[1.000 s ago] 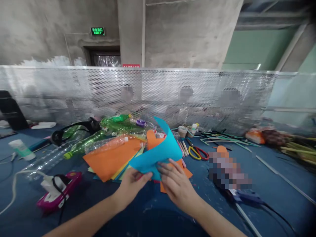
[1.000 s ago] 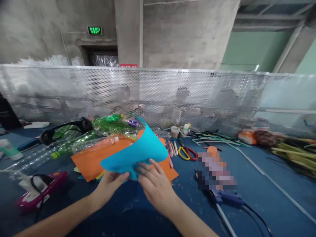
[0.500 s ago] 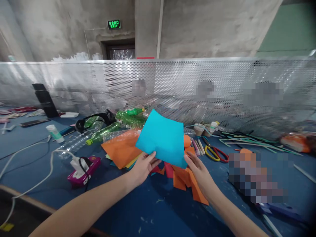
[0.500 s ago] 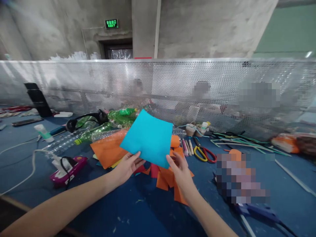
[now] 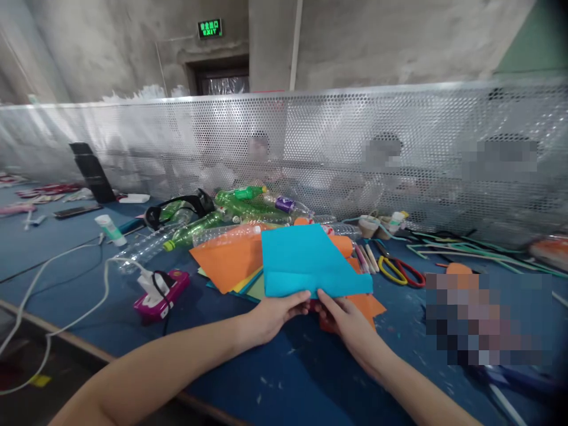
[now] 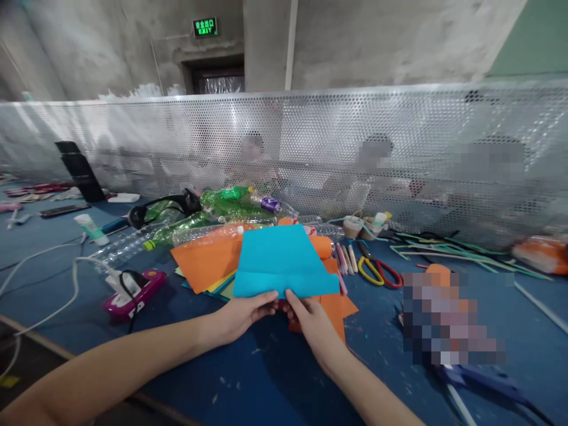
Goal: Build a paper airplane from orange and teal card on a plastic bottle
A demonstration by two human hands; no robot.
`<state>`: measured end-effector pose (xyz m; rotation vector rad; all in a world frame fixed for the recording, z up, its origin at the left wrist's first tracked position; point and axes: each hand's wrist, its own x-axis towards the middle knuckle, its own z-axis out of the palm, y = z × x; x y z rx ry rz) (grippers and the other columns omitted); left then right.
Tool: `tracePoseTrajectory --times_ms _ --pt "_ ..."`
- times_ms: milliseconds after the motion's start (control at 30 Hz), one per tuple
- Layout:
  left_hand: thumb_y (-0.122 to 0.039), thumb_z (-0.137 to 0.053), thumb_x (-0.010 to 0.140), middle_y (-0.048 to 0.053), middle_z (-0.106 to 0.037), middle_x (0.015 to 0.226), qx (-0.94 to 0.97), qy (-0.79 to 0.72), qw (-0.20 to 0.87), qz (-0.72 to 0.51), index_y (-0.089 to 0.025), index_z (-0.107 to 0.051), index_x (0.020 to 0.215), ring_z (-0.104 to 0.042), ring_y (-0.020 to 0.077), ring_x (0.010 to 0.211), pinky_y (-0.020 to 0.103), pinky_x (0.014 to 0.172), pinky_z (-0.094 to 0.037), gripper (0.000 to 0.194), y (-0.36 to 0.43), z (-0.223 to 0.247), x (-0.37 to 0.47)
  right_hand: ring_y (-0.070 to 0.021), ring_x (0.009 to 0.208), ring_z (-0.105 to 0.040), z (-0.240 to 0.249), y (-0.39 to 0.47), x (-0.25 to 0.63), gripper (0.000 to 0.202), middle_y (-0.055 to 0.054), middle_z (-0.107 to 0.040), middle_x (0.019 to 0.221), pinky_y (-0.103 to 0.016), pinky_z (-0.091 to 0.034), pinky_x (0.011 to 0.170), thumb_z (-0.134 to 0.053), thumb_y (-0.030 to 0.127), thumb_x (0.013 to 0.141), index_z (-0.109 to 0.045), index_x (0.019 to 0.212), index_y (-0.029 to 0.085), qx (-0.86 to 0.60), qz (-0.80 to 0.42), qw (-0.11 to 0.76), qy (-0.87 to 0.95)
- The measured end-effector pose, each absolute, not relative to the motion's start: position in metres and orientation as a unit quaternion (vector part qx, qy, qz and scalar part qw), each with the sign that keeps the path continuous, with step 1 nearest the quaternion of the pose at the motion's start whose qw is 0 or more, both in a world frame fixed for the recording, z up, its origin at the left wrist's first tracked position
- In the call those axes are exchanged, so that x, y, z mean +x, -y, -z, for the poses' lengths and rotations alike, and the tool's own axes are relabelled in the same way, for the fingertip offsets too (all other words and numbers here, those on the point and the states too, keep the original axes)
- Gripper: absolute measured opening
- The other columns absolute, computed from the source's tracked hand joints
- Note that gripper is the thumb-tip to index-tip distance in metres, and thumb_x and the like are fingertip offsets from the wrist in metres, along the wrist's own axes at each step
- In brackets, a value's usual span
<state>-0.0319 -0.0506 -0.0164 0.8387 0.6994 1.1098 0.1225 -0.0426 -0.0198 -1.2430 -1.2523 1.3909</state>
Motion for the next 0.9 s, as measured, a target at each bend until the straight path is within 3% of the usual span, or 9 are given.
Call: tracePoseTrajectory --times_ms 133,333,500,767,900 --pt "-0.031 -0.078 0.061 0.01 -0.07 0.085 0.362 -0.321 0.715 -0.505 -0.009 -0.072 0.081 -0.063 0.0197 0.082 0.036 0.089 -0.046 0.03 0.05 0.017 -0.03 -0.0128 0.061 -0.049 0.017 0.045 0.121 0.041 -0.001 -0.055 0.065 -0.026 -0.04 0.06 -0.062 0.058 0.068 -0.059 0.066 0.017 -0.494 -0.568 0.437 0.493" --pt "-0.026 -0.078 0.061 0.012 -0.067 0.104 0.355 -0.312 0.687 -0.552 -0.013 -0.069 0.096 -0.062 0.0255 0.096 0.04 0.092 -0.046 0.038 0.054 0.019 -0.024 -0.0112 0.055 -0.038 0.014 0.053 0.114 0.045 0.004 -0.041 0.056 -0.025 -0.033 0.054 -0.054 0.06 0.073 -0.05 0.059 0.018 -0.487 -0.491 0.401 0.602" --pt "-0.025 -0.078 0.061 0.013 -0.069 0.099 0.35 -0.332 0.685 -0.546 -0.01 -0.07 0.091 -0.064 0.0258 0.091 0.042 0.091 -0.047 0.035 0.054 0.019 -0.024 -0.012 0.055 -0.037 0.017 0.054 0.115 0.044 0.004 -0.039 0.056 -0.025 -0.032 0.054 -0.05 0.059 0.076 -0.046 0.058 0.019 -0.482 -0.499 0.416 0.588" --pt "-0.021 -0.079 0.059 0.008 -0.072 0.083 0.33 -0.358 0.671 -0.559 -0.013 -0.071 0.084 -0.066 0.0203 0.075 0.038 0.084 -0.049 0.028 0.052 0.011 -0.025 -0.0133 0.057 -0.039 0.019 0.046 0.124 0.041 0.003 -0.043 0.056 -0.025 -0.032 0.056 -0.054 0.057 0.075 -0.051 0.058 0.02 -0.505 -0.466 0.461 0.562" --pt "-0.023 -0.078 0.061 0.007 -0.072 0.082 0.341 -0.365 0.666 -0.554 -0.013 -0.071 0.081 -0.065 0.0185 0.076 0.035 0.083 -0.05 0.024 0.049 0.011 -0.029 -0.0131 0.06 -0.041 0.019 0.038 0.13 0.037 0.002 -0.046 0.061 -0.025 -0.035 0.059 -0.056 0.053 0.076 -0.052 0.061 0.019 -0.466 -0.51 0.503 0.52"
